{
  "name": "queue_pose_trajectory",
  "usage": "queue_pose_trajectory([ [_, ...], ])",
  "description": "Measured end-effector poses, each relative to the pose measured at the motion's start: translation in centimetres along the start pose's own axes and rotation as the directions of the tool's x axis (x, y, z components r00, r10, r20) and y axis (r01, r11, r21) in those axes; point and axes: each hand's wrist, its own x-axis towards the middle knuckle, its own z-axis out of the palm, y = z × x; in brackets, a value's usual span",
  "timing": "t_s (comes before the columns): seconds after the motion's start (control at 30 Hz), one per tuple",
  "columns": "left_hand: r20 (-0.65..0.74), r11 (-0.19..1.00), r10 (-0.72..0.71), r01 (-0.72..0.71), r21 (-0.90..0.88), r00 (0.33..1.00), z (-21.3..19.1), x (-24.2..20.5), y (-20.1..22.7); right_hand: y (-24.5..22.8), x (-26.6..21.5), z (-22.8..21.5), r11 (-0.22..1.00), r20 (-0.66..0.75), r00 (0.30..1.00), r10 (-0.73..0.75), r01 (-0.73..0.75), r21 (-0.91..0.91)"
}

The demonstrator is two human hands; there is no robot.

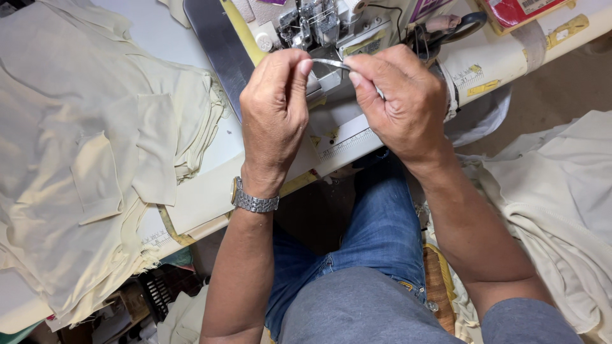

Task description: The person services a sewing machine by using tweezers to clear lint and thread debris from the needle and shuttle area, then threads a needle and tests the feed mechanism.

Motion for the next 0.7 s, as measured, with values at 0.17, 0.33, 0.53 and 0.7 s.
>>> queue_pose_trajectory([
  [0.17,-0.031,0.973,-0.035,0.041,0.227,0.999,0.8,-0.6,-0.9,-0.1,1.2,-0.3,0.998,-0.035,0.999,0.009,-0.011,-0.065],
  [0.33,-0.044,0.913,-0.085,0.095,0.397,0.995,1.8,-0.6,-1.1,-0.2,2.0,-0.2,0.994,-0.038,0.999,0.000,-0.004,-0.112],
  [0.53,-0.127,0.843,-0.152,0.196,0.501,0.980,2.8,-0.6,-2.2,-0.1,2.1,-0.1,0.992,-0.033,0.999,0.015,-0.019,-0.122],
  [0.7,-0.105,0.935,-0.074,0.105,0.339,0.992,1.8,-0.4,-1.8,0.2,2.0,-0.1,0.992,-0.028,0.999,0.026,-0.029,-0.124],
])
